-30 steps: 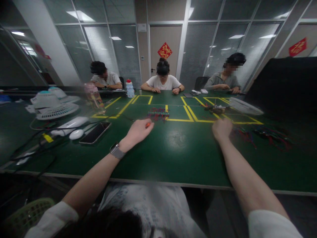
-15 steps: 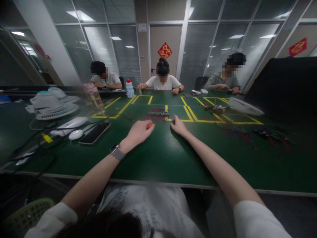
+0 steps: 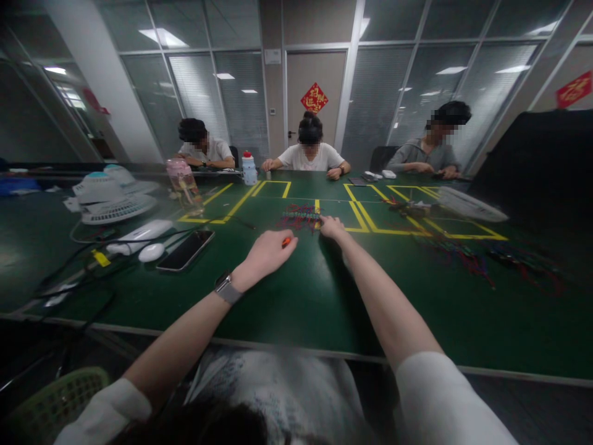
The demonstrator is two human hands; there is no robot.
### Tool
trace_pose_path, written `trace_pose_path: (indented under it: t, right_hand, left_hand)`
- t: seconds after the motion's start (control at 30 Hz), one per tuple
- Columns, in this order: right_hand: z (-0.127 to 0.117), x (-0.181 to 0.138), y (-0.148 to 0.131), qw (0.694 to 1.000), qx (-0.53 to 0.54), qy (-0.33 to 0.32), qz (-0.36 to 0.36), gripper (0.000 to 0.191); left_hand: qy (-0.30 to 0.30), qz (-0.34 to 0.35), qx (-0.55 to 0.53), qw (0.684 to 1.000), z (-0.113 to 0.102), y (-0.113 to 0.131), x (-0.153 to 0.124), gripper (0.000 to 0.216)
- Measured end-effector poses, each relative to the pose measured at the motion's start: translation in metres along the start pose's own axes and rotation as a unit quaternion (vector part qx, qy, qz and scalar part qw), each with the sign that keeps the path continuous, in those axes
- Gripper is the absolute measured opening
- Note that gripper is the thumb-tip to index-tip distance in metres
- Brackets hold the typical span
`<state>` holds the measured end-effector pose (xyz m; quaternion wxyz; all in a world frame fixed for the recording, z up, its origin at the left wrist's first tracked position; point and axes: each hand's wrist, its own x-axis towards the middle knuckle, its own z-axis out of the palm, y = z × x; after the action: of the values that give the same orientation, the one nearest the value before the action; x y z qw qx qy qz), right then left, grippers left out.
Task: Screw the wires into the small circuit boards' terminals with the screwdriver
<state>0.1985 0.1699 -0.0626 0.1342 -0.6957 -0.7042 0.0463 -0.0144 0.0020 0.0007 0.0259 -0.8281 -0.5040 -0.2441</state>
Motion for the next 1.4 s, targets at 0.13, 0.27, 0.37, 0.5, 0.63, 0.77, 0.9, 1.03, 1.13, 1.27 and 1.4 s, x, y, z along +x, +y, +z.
trace_pose_path:
  t: [0.13,0.27,0.37,0.5,0.63,0.77,0.9,1.03,1.13,1.27,1.4]
  right_hand:
    - [-0.003,-0.001,-0.001,1.0,-0.019,0.002,-0.002,0.046]
    - [-0.008,-0.007,0.001,0.999,-0.035,0.03,0.022,0.032]
    - [-0.01,-0.016,0.007,0.995,-0.052,0.072,0.049,0.033]
    - [-0.011,-0.03,0.017,0.988,-0.074,0.122,0.057,0.031]
    - [-0.013,-0.042,0.032,0.985,-0.083,0.144,0.056,0.029]
    - [-0.018,-0.056,0.049,0.982,-0.083,0.159,0.054,0.028]
    - [-0.024,-0.073,0.061,0.983,-0.076,0.163,0.027,0.027]
    - [-0.026,-0.097,0.064,0.986,-0.057,0.153,-0.035,0.02]
    - [-0.022,-0.119,0.058,0.983,-0.012,0.144,-0.117,0.012]
    - [-0.016,-0.148,0.029,0.95,0.112,0.105,-0.27,0.01]
    - [-0.012,-0.17,-0.009,0.909,0.188,0.063,-0.366,0.014]
  left_hand:
    - [-0.001,0.0,-0.001,1.0,-0.002,0.002,-0.001,0.032]
    - [-0.007,-0.002,-0.008,1.0,-0.002,0.003,-0.002,0.032]
    - [-0.009,-0.001,-0.012,1.0,-0.002,0.003,-0.003,0.033]
    - [-0.006,-0.001,-0.015,1.0,-0.002,0.003,-0.003,0.033]
    - [-0.009,-0.002,-0.018,1.0,0.0,0.002,-0.003,0.032]
    - [-0.005,0.006,-0.015,1.0,0.003,0.001,-0.002,0.032]
    - [-0.018,-0.003,-0.019,1.0,0.003,0.003,-0.002,0.032]
    - [0.009,-0.032,-0.078,0.996,0.0,0.003,-0.001,0.031]
    - [0.055,-0.024,-0.18,0.982,-0.001,0.003,0.002,0.032]
    - [0.139,-0.006,-0.277,0.951,0.0,0.004,0.005,0.03]
    - [0.149,-0.023,-0.423,0.894,0.002,0.008,0.007,0.028]
